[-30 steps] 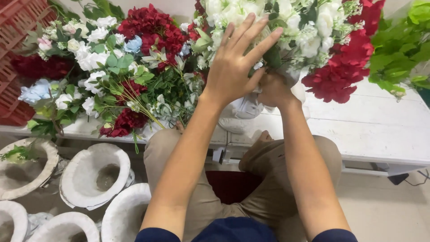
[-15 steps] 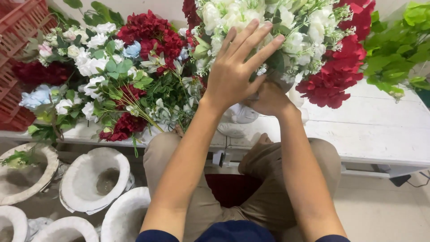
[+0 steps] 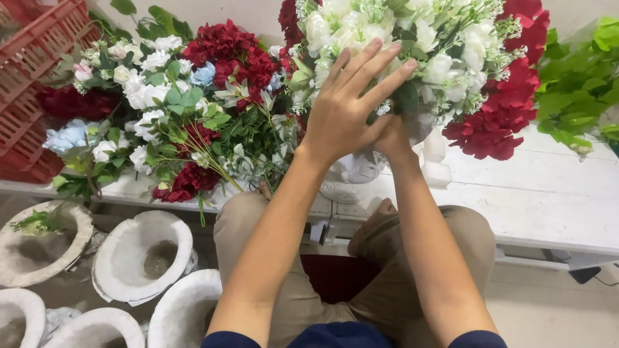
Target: Arranging artificial red and white flowers into a white decorative vase on a workspace.
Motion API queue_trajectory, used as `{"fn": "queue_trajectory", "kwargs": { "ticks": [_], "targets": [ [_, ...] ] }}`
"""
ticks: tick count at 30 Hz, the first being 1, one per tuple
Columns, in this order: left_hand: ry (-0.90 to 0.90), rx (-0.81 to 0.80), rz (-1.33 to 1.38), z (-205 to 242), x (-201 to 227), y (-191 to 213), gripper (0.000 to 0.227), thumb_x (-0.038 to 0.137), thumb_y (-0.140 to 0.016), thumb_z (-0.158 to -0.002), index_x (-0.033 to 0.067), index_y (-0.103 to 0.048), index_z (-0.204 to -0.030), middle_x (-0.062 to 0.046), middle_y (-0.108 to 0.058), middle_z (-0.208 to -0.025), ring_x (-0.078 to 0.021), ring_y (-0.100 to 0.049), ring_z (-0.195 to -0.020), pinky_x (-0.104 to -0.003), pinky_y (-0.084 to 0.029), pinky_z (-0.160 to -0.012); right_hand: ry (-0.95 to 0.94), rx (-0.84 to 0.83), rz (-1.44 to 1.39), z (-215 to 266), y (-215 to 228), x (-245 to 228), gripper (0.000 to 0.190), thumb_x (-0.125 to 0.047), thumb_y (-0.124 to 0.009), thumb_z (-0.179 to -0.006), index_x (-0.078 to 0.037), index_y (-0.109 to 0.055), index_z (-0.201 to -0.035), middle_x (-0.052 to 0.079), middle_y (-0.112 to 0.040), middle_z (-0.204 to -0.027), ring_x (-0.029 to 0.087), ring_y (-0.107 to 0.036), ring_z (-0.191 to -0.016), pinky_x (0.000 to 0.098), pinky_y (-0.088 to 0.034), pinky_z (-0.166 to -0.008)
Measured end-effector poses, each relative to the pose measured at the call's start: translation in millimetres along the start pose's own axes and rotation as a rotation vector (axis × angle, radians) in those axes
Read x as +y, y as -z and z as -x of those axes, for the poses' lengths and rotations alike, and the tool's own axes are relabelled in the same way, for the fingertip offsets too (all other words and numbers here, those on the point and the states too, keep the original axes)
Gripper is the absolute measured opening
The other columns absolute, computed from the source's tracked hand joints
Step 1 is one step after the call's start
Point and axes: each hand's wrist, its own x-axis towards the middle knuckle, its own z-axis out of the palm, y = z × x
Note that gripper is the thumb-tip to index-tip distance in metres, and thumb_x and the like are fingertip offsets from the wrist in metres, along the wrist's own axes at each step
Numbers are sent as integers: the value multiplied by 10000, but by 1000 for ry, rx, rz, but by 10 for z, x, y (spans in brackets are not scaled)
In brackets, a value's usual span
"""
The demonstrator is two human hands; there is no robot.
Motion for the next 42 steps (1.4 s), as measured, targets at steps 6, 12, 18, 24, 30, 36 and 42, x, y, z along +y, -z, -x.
{"fn": "queue_trajectory", "kwargs": {
  "ticks": [6, 12, 18, 24, 30, 36, 42],
  "targets": [
    [-20, 12, 6, -3, 26, -21, 788, 261, -1032, -928, 224, -495, -1504, -88, -524, -1559, -288, -491, -1494, -507, -332, -1307, -25, -2, -126, 37, 77, -22, 453, -298, -488, -1013, -22, -565, -1364, 137, -686, -1249, 307, -634, -1188, 372, -487, -943],
    [-59, 28, -15, 22, 108, -120, 623, 339, -848, -1062, 276, -430, -1519, -47, -512, -1586, -275, -514, -1520, -505, -355, -1336, -33, -4, -270, 72, 83, -42, 437, -298, -483, -1018, -30, -565, -1354, 127, -683, -1245, 292, -629, -1190, 369, -479, -960],
    [-106, 146, 0, -19, 189, -56, 484, 314, -740, -1004, 222, -570, -1448, -84, -550, -1505, -306, -490, -1451, -544, -281, -1273, -67, -1, -404, 563, 68, 437, 421, -297, -477, -1024, -38, -565, -1343, 116, -680, -1241, 276, -625, -1192, 367, -472, -978],
    [213, 42, -195, -40, 211, -23, 625, 530, -832, -1004, 330, -503, -1497, -30, -402, -1607, -292, -308, -1546, -573, -121, -1312, -84, 1, -542, 816, 115, 651, 405, -297, -472, -1029, -46, -565, -1333, 106, -677, -1236, 261, -620, -1195, 364, -465, -995],
    [267, -18, -247, -44, 230, 3, 661, 634, -790, -991, 368, -490, -1516, 4, -362, -1633, -273, -302, -1574, -577, -231, -1344, -106, 13, -682, 908, 187, 716, 389, -297, -466, -1034, -54, -565, -1322, 95, -674, -1232, 245, -615, -1197, 361, -457, -1012],
    [279, 15, -210, -55, 234, -3, 647, 645, -764, -976, 365, -510, -1500, 4, -383, -1627, -272, -321, -1572, -578, -213, -1342, -132, 18, -810, 990, 283, 749, 374, -296, -461, -1040, -62, -565, -1312, 85, -671, -1228, 229, -611, -1199, 358, -450, -1029],
    [244, 17, -279, -57, 253, 41, 698, 716, -804, -968, 401, -479, -1499, 4, -407, -1621, -272, -368, -1561, -586, -278, -1315, -148, 28, -944, 971, 302, 747, 359, -296, -455, -1045, -70, -565, -1301, 74, -669, -1224, 214, -606, -1201, 355, -443, -1046]
  ]
}}
